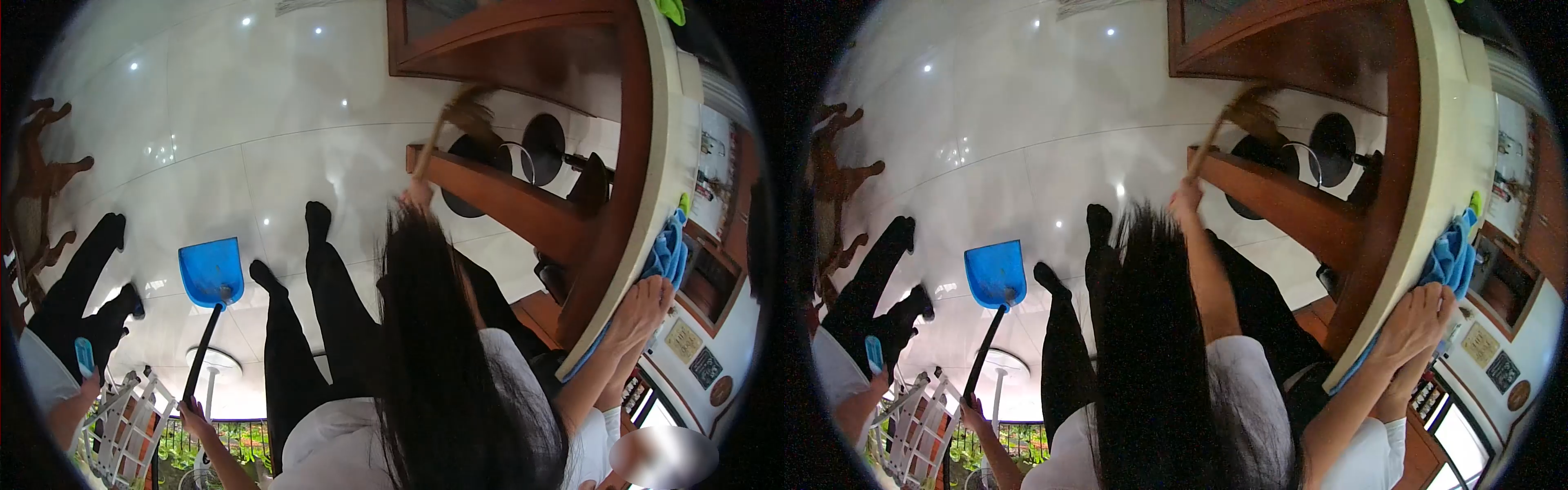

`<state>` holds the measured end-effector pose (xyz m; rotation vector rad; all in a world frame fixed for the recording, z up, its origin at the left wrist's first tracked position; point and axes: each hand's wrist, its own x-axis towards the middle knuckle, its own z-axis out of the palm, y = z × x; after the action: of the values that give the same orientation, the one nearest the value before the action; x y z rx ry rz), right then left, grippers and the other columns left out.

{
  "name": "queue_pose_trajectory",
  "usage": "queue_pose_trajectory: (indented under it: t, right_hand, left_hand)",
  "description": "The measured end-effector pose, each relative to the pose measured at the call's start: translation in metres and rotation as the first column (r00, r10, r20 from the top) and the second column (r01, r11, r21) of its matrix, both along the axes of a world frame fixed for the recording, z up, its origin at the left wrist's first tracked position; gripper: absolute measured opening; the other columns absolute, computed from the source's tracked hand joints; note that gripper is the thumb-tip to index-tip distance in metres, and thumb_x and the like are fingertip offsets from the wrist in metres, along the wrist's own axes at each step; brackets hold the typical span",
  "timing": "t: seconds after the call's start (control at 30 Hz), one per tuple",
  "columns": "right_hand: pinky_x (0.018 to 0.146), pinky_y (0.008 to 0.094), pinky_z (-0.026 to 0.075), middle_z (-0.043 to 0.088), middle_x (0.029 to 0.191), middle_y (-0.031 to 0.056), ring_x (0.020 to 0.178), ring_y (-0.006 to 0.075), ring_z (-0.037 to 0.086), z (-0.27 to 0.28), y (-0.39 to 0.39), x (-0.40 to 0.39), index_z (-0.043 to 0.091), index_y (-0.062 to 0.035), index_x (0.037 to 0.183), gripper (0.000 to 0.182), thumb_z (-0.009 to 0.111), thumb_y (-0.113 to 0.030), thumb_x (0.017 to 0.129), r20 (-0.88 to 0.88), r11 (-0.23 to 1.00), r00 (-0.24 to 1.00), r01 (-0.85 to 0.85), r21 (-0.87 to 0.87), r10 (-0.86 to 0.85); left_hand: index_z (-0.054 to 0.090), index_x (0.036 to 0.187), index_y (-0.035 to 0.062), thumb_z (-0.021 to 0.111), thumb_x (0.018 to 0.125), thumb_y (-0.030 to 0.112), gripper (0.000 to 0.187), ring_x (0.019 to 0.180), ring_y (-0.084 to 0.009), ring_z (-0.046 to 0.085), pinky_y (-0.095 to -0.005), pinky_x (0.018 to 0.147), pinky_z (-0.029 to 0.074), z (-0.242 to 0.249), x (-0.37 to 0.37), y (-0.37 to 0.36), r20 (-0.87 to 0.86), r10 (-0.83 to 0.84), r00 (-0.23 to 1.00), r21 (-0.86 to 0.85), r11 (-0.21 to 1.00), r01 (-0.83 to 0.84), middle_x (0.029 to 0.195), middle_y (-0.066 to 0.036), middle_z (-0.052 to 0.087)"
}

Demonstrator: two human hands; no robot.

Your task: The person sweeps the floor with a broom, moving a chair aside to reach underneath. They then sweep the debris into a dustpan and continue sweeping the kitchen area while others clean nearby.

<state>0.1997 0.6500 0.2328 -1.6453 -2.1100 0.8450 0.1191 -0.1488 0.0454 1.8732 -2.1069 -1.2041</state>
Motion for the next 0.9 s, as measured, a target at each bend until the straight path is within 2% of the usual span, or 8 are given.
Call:
queue_pose_trajectory:
  t: [0.17,0.2,0.27,0.33,0.4,0.5,0.73,0.9]
  right_hand:
    - [0.079,0.0258,0.044,0.046,0.101,0.0096,0.092,0.0167,0.048,0.0,-0.007,-0.031,0.031,-0.0048,0.12,0.036,0.04,-0.007,0.085,-0.047,0.96,0.966,-0.248,0.132,0.256]
    - [0.079,0.0266,0.044,0.047,0.1,0.0097,0.09,0.0179,0.05,0.008,-0.004,-0.033,0.031,-0.0042,0.121,0.038,0.04,-0.006,0.084,0.248,0.915,0.944,-0.285,0.286,0.216]
    - [0.072,0.025,0.042,0.046,0.093,0.0075,0.082,0.0154,0.047,0.007,-0.021,-0.053,0.034,-0.0061,0.12,0.038,0.042,-0.007,0.083,0.255,0.886,0.941,-0.304,0.349,0.222]
    - [0.065,0.0235,0.04,0.046,0.085,0.0052,0.074,0.0129,0.045,-0.019,-0.059,-0.081,0.037,-0.008,0.12,0.039,0.043,-0.007,0.082,0.151,0.931,0.918,-0.36,-0.065,0.366]
    - [0.058,0.0219,0.038,0.045,0.078,0.0029,0.066,0.0104,0.043,-0.071,-0.114,-0.104,0.039,-0.0098,0.119,0.039,0.045,-0.008,0.081,0.112,0.697,0.792,-0.448,-0.56,0.6]
    - [0.047,0.0195,0.035,0.044,0.067,-0.0005,0.054,0.0066,0.039,-0.112,-0.171,-0.109,0.043,-0.0126,0.119,0.04,0.047,-0.008,0.079,0.034,0.429,0.64,-0.473,-0.769,0.768]
    - [0.034,0.0209,0.034,0.042,0.051,-0.0008,0.036,0.0064,0.038,-0.061,-0.163,-0.11,0.045,-0.0129,0.12,0.041,0.046,-0.012,0.079,0.325,0.686,0.755,-0.221,-0.693,0.57]
    - [0.032,0.0225,0.034,0.043,0.051,0.0002,0.037,0.0085,0.039,-0.232,-0.203,-0.083,0.05,-0.0117,0.11,0.032,0.05,-0.013,0.078,0.054,0.613,0.994,-0.016,-0.79,0.095]
  left_hand:
    - [0.049,0.108,-0.0006,0.056,0.079,0.02,0.036,0.082,-0.0249,0.06,-0.0302,0.065,0.051,-0.025,-0.035,0.021,-0.04,-0.057,0.998,0.073,0.996,0.059,0.097,-0.014,0.056]
    - [0.049,0.108,-0.0001,0.055,0.079,0.02,0.035,0.082,-0.0249,0.06,-0.0297,0.064,0.05,-0.03,-0.042,0.023,-0.048,-0.065,0.997,0.088,0.994,0.069,0.098,-0.014,0.056]
    - [0.05,0.107,0.0004,0.055,0.079,0.019,0.033,0.081,-0.0238,0.06,-0.029,0.061,0.049,-0.043,-0.06,0.03,-0.054,-0.071,0.996,0.111,0.991,0.077,0.095,-0.013,0.057]
    - [0.05,0.104,-0.0009,0.055,0.079,0.019,0.032,0.078,-0.023,0.061,-0.0293,0.059,0.049,-0.07,-0.068,0.011,-0.06,-0.115,0.992,0.142,0.982,0.123,0.09,-0.012,0.058]
    - [0.051,0.1,-0.0028,0.055,0.079,0.019,0.031,0.076,-0.0228,0.061,-0.03,0.057,0.049,-0.076,-0.083,0.019,-0.034,-0.21,0.977,0.141,0.967,0.213,0.085,-0.011,0.059]
    - [0.051,0.094,-0.0053,0.056,0.077,0.018,0.029,0.071,-0.0213,0.062,-0.0269,0.051,0.048,-0.075,-0.102,0.038,-0.085,-0.239,0.967,0.11,0.963,0.248,0.082,-0.012,0.059]
    - [0.05,0.091,-0.0079,0.058,0.078,0.017,0.03,0.064,-0.0178,0.062,-0.0202,0.043,0.045,-0.067,-0.115,0.055,-0.105,-0.377,0.92,0.01,0.925,0.38,0.075,-0.013,0.059]
    - [0.05,0.09,-0.0081,0.059,0.077,0.016,0.029,0.063,-0.0172,0.061,-0.019,0.044,0.044,-0.074,-0.114,0.045,-0.111,-0.46,0.881,-0.018,0.887,0.461,0.074,-0.013,0.058]
